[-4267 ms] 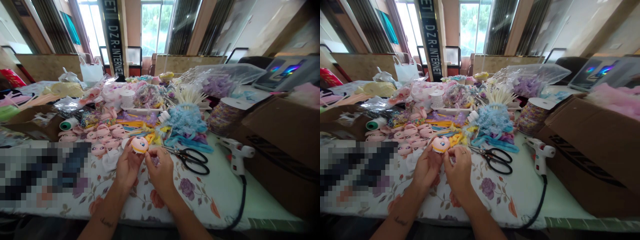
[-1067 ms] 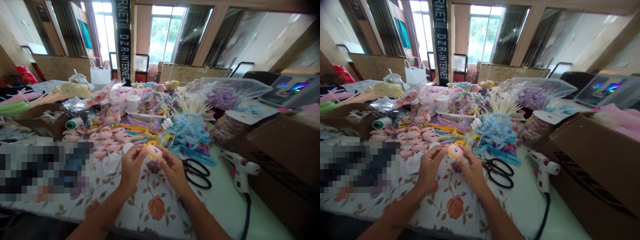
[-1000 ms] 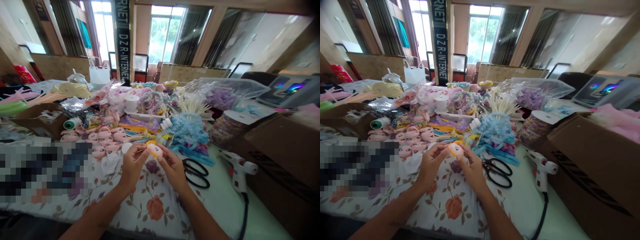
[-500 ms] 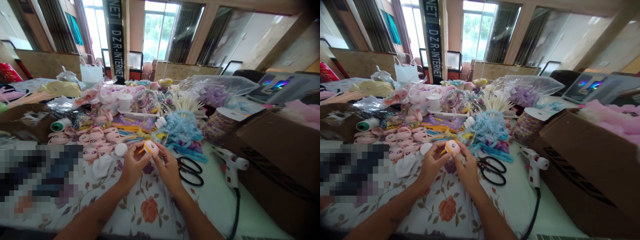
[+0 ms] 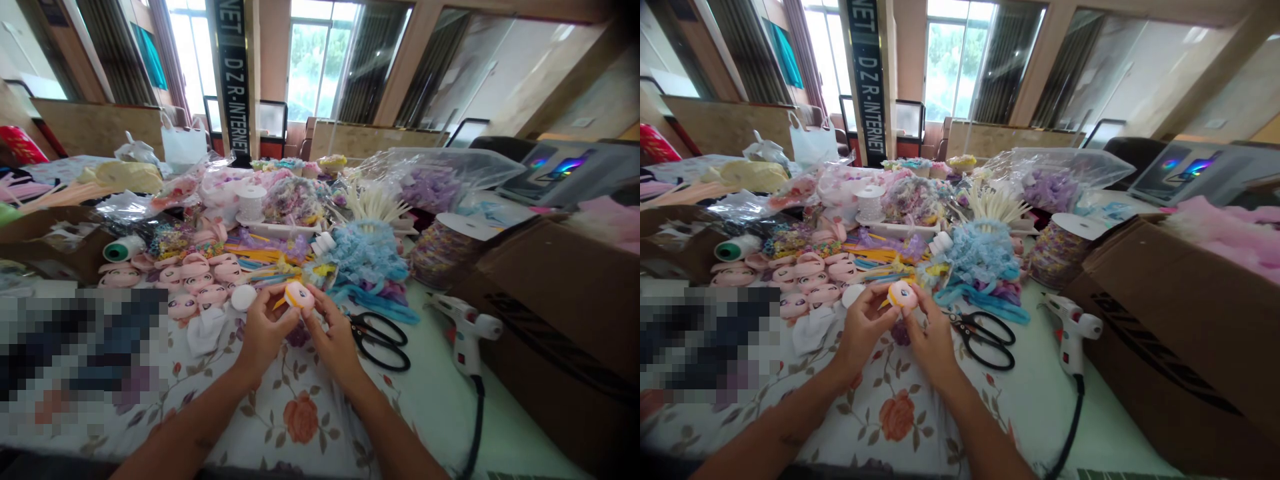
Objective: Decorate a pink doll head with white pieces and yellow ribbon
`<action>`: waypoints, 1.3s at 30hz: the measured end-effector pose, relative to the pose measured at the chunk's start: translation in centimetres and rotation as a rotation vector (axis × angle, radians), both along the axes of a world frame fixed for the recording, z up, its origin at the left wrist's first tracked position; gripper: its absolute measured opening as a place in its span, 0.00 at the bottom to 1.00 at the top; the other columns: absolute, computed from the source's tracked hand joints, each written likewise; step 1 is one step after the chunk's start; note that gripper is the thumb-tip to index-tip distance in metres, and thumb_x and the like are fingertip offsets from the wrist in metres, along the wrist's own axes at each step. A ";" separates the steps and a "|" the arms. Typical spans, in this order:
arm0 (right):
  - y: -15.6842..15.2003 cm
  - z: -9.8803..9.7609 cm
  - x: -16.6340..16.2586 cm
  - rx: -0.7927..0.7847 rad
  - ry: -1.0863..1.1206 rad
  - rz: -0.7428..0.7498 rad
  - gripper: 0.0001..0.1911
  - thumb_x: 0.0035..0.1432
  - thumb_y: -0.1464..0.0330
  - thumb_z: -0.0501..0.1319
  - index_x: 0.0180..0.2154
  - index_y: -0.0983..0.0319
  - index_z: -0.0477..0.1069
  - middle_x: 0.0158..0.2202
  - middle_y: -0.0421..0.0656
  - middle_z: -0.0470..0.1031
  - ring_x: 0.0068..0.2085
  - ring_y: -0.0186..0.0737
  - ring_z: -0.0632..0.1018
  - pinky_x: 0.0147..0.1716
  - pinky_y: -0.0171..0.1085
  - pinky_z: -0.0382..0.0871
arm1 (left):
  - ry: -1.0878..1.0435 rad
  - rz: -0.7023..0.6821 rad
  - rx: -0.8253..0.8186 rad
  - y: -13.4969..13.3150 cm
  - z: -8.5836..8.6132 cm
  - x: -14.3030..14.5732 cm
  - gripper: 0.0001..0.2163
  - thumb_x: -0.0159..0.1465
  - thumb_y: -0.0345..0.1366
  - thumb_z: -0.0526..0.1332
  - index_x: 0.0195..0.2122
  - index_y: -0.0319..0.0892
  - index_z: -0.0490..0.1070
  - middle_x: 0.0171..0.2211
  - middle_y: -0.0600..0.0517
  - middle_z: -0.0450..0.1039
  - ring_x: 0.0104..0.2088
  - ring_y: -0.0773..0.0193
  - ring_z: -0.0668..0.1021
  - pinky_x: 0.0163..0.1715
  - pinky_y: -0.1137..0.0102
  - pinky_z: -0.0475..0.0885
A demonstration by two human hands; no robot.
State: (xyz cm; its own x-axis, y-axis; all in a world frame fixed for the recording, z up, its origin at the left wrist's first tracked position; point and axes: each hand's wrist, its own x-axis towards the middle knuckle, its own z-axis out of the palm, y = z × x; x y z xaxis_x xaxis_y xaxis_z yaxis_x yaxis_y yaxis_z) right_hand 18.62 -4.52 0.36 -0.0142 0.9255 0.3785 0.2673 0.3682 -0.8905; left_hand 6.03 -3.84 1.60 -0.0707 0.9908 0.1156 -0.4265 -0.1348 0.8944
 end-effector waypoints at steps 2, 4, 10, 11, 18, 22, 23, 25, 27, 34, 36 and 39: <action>0.0 -0.2 0.0 0.007 -0.020 -0.011 0.21 0.60 0.61 0.57 0.55 0.58 0.65 0.53 0.48 0.72 0.53 0.48 0.74 0.53 0.46 0.66 | -0.009 0.001 0.001 0.0 -0.1 0.1 0.14 0.48 0.27 0.67 0.38 0.39 0.72 0.43 0.45 0.76 0.46 0.56 0.76 0.48 0.65 0.69; -0.1 -0.3 -0.1 0.009 -0.034 -0.011 0.21 0.61 0.62 0.56 0.55 0.58 0.65 0.53 0.48 0.72 0.52 0.47 0.74 0.53 0.46 0.66 | -0.004 0.010 0.003 0.0 -0.2 0.1 0.14 0.49 0.27 0.67 0.38 0.39 0.72 0.43 0.45 0.75 0.47 0.56 0.76 0.48 0.66 0.70; -0.2 -0.4 -0.2 -0.005 -0.018 0.010 0.21 0.61 0.62 0.55 0.56 0.58 0.64 0.54 0.47 0.71 0.53 0.47 0.73 0.52 0.45 0.67 | 0.024 0.041 -0.006 -0.1 -0.2 -0.1 0.14 0.49 0.27 0.67 0.38 0.39 0.72 0.43 0.45 0.75 0.46 0.56 0.76 0.47 0.66 0.70; -0.2 -0.3 -0.2 -0.007 -0.013 0.011 0.21 0.61 0.62 0.55 0.56 0.58 0.64 0.54 0.47 0.71 0.53 0.47 0.73 0.52 0.45 0.67 | 0.028 0.051 -0.012 -0.1 -0.2 -0.1 0.14 0.49 0.27 0.67 0.37 0.39 0.72 0.43 0.45 0.76 0.46 0.56 0.76 0.47 0.66 0.70; -0.2 -0.3 -0.4 -0.035 0.037 0.027 0.22 0.61 0.63 0.54 0.56 0.61 0.64 0.53 0.49 0.72 0.52 0.46 0.74 0.51 0.43 0.68 | 0.066 0.065 0.029 0.0 -0.7 0.1 0.14 0.51 0.29 0.66 0.39 0.39 0.70 0.43 0.46 0.75 0.45 0.59 0.77 0.46 0.67 0.71; -0.2 -0.4 -0.5 -0.028 0.059 0.039 0.21 0.60 0.65 0.54 0.55 0.62 0.64 0.53 0.49 0.72 0.53 0.46 0.73 0.52 0.43 0.67 | 0.091 0.067 0.055 0.1 -1.0 0.2 0.14 0.52 0.30 0.65 0.40 0.38 0.69 0.43 0.45 0.74 0.46 0.58 0.76 0.46 0.66 0.71; -0.1 -0.4 -0.5 -0.027 0.066 0.042 0.21 0.60 0.66 0.54 0.55 0.62 0.64 0.54 0.49 0.71 0.53 0.46 0.73 0.52 0.43 0.67 | 0.096 0.065 0.056 0.1 -1.0 0.2 0.14 0.52 0.30 0.65 0.41 0.38 0.68 0.44 0.45 0.74 0.46 0.58 0.76 0.46 0.66 0.71; -0.1 -0.6 -0.4 -0.029 0.080 0.044 0.21 0.60 0.67 0.54 0.55 0.61 0.64 0.54 0.48 0.71 0.54 0.46 0.73 0.53 0.43 0.66 | 0.098 0.064 0.052 0.1 -1.0 0.1 0.15 0.52 0.31 0.65 0.41 0.38 0.68 0.44 0.45 0.74 0.46 0.58 0.76 0.46 0.66 0.71; -0.1 -0.7 -0.4 -0.033 0.092 0.049 0.21 0.59 0.68 0.54 0.55 0.60 0.64 0.55 0.47 0.71 0.54 0.46 0.72 0.54 0.44 0.65 | 0.090 0.065 0.040 0.2 -0.9 0.1 0.14 0.52 0.32 0.66 0.40 0.38 0.68 0.43 0.45 0.74 0.46 0.58 0.76 0.47 0.65 0.70; -0.2 -0.9 -0.3 -0.061 0.208 0.098 0.23 0.58 0.69 0.54 0.56 0.58 0.64 0.56 0.45 0.70 0.56 0.47 0.71 0.55 0.45 0.63 | 0.044 0.058 0.011 0.5 -0.8 -0.2 0.14 0.50 0.31 0.67 0.38 0.39 0.69 0.40 0.48 0.75 0.44 0.61 0.76 0.45 0.68 0.70; -0.3 -0.9 -0.4 -0.091 0.244 0.098 0.25 0.59 0.68 0.54 0.59 0.59 0.60 0.56 0.46 0.70 0.56 0.47 0.70 0.54 0.45 0.64 | 0.036 0.056 0.009 0.6 -0.7 -0.3 0.14 0.50 0.31 0.66 0.38 0.39 0.69 0.40 0.48 0.75 0.43 0.61 0.76 0.45 0.68 0.70; -0.4 -1.0 -0.4 -0.120 0.290 0.101 0.28 0.59 0.68 0.54 0.61 0.59 0.54 0.55 0.47 0.71 0.57 0.46 0.70 0.54 0.45 0.64 | 0.038 0.049 0.014 0.5 -0.5 -0.3 0.14 0.50 0.31 0.66 0.38 0.39 0.69 0.39 0.48 0.75 0.42 0.61 0.76 0.45 0.69 0.70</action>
State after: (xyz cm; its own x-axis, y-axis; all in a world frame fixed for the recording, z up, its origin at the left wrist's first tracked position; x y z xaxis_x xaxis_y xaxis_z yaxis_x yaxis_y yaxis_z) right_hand 18.18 -4.94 -0.61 -0.0161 0.9630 0.2689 -0.0363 0.2682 -0.9627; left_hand 5.72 -3.37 1.08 -0.1146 0.9845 0.1325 -0.3848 -0.1670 0.9078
